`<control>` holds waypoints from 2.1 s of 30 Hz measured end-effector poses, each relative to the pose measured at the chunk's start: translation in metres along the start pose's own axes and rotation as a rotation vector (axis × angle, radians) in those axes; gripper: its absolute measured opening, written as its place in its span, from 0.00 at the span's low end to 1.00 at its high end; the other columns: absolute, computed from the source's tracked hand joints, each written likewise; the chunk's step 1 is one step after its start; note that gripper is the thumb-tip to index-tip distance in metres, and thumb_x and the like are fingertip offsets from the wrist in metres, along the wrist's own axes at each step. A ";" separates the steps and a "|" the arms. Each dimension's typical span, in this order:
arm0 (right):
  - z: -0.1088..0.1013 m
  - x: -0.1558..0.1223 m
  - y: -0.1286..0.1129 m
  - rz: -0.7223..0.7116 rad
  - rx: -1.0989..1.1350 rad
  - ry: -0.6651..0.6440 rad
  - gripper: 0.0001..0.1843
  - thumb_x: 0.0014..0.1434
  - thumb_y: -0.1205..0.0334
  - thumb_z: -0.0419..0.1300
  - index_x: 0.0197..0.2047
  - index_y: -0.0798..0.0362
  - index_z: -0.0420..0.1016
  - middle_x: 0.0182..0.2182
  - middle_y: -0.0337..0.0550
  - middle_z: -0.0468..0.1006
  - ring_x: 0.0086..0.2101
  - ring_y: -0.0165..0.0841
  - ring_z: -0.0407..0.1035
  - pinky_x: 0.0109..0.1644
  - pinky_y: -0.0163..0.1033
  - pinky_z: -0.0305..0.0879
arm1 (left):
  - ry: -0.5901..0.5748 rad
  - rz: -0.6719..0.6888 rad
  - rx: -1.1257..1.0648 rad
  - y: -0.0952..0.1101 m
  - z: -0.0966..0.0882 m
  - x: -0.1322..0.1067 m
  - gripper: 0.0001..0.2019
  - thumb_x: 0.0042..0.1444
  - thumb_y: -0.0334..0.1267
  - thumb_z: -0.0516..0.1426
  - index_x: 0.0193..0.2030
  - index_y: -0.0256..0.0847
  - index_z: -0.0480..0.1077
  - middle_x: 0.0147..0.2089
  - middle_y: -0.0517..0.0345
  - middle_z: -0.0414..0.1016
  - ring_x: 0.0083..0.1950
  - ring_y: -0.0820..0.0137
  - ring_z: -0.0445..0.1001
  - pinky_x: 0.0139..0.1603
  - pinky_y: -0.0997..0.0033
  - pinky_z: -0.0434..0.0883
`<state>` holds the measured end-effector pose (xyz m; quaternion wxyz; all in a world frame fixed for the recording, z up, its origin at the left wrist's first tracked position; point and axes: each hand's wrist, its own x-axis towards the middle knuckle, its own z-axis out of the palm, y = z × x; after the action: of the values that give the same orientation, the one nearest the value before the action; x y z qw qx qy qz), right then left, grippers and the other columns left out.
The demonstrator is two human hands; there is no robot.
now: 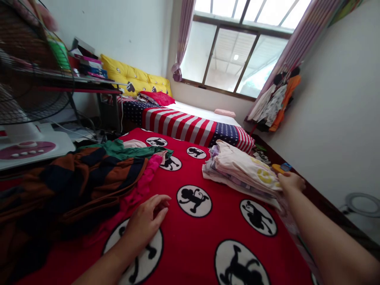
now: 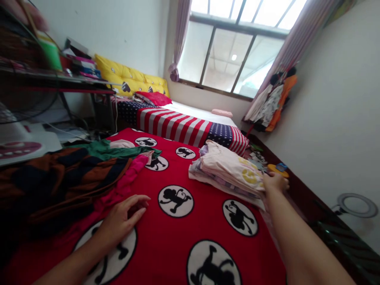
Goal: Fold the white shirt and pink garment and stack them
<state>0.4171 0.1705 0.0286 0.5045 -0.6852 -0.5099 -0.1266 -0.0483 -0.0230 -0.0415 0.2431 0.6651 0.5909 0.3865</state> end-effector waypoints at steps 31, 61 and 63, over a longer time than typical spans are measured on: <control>-0.092 -0.303 -0.211 -0.178 0.691 -0.949 0.07 0.57 0.67 0.60 0.37 0.49 0.79 0.42 0.43 0.77 0.43 0.32 0.71 0.49 0.36 0.66 | 0.029 0.161 0.047 -0.001 -0.003 0.003 0.09 0.54 0.33 0.53 0.35 0.42 0.75 0.37 0.58 0.76 0.38 0.69 0.73 0.41 0.71 0.68; -0.089 -0.321 -0.196 -0.086 0.919 -0.900 0.08 0.59 0.67 0.57 0.35 0.51 0.78 0.37 0.43 0.76 0.40 0.33 0.71 0.48 0.37 0.65 | -0.054 0.265 0.360 0.020 -0.026 0.009 0.10 0.55 0.35 0.54 0.38 0.42 0.77 0.39 0.55 0.79 0.41 0.66 0.75 0.45 0.70 0.69; -0.089 -0.321 -0.196 -0.085 0.919 -0.904 0.08 0.59 0.67 0.57 0.35 0.51 0.78 0.37 0.42 0.76 0.40 0.32 0.71 0.47 0.37 0.65 | 0.058 0.265 0.492 0.031 -0.045 0.010 0.09 0.56 0.37 0.54 0.38 0.43 0.77 0.40 0.54 0.78 0.43 0.64 0.75 0.47 0.67 0.68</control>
<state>0.1412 -0.0912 -0.0416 0.4764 -0.3643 -0.7010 0.3859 -0.0653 -0.0246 0.0114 0.0048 0.7643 0.5814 0.2788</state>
